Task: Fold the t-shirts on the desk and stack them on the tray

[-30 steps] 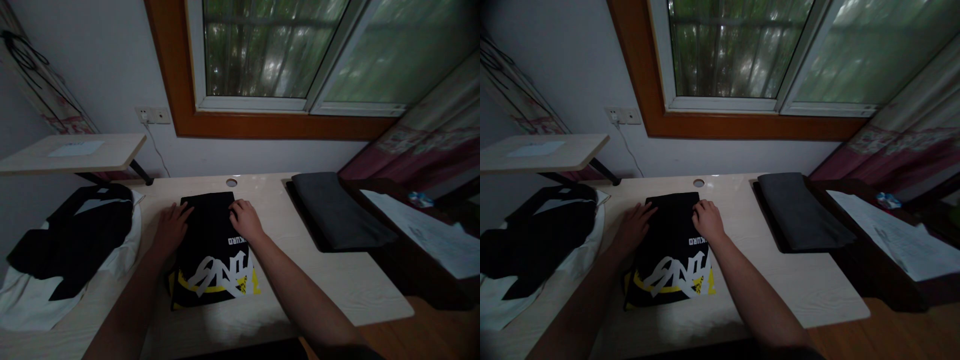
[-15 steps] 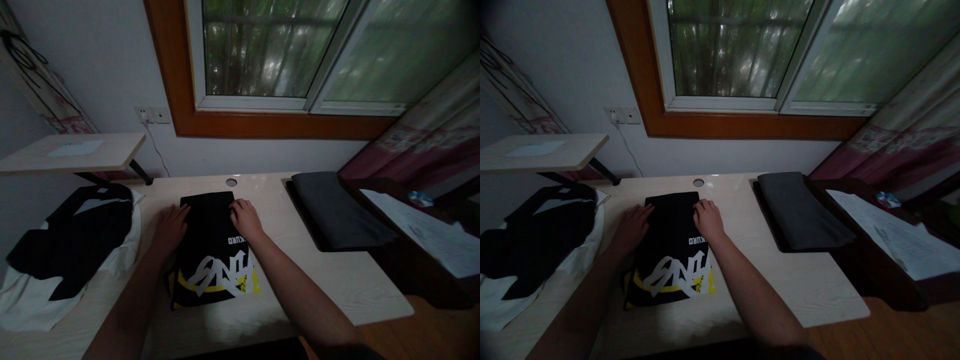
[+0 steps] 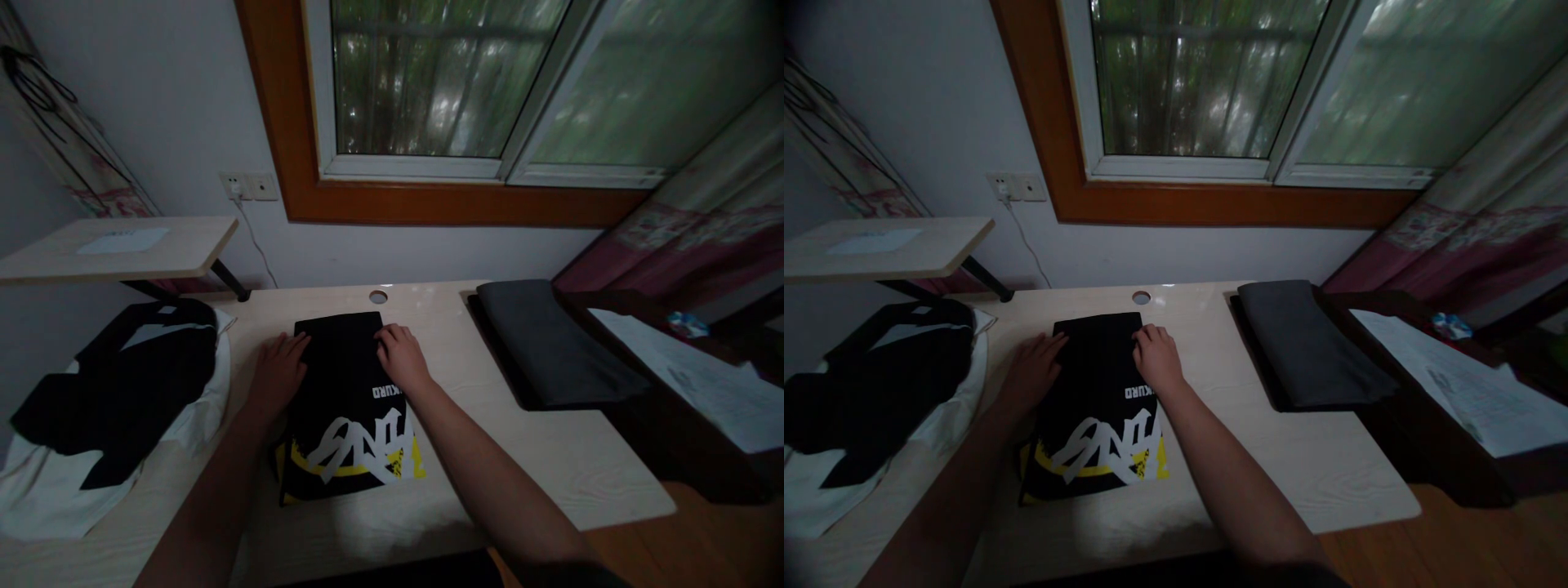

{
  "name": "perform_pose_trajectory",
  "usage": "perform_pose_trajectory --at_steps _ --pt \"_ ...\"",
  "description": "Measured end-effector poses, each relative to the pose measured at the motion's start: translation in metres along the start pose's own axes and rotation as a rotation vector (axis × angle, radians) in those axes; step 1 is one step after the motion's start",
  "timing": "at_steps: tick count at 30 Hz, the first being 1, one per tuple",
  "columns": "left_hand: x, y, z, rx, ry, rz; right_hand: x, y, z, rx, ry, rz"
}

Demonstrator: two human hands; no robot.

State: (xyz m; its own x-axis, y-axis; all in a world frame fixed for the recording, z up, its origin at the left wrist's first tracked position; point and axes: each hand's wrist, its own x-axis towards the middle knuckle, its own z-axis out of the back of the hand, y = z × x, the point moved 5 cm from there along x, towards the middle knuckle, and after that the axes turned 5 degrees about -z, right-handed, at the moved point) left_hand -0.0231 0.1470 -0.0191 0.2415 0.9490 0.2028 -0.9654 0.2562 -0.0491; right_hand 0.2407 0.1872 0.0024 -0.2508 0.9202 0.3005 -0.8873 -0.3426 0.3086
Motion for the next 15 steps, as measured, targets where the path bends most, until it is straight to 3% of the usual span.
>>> perform_pose_trajectory --at_steps 10,15 --pt "0.001 -0.012 0.013 -0.032 -0.048 -0.076 0.000 0.000 0.000 0.008 0.005 0.007" --pt "0.000 -0.015 0.013 -0.072 -0.006 -0.131 0.001 0.000 -0.001 0.005 0.021 0.000"
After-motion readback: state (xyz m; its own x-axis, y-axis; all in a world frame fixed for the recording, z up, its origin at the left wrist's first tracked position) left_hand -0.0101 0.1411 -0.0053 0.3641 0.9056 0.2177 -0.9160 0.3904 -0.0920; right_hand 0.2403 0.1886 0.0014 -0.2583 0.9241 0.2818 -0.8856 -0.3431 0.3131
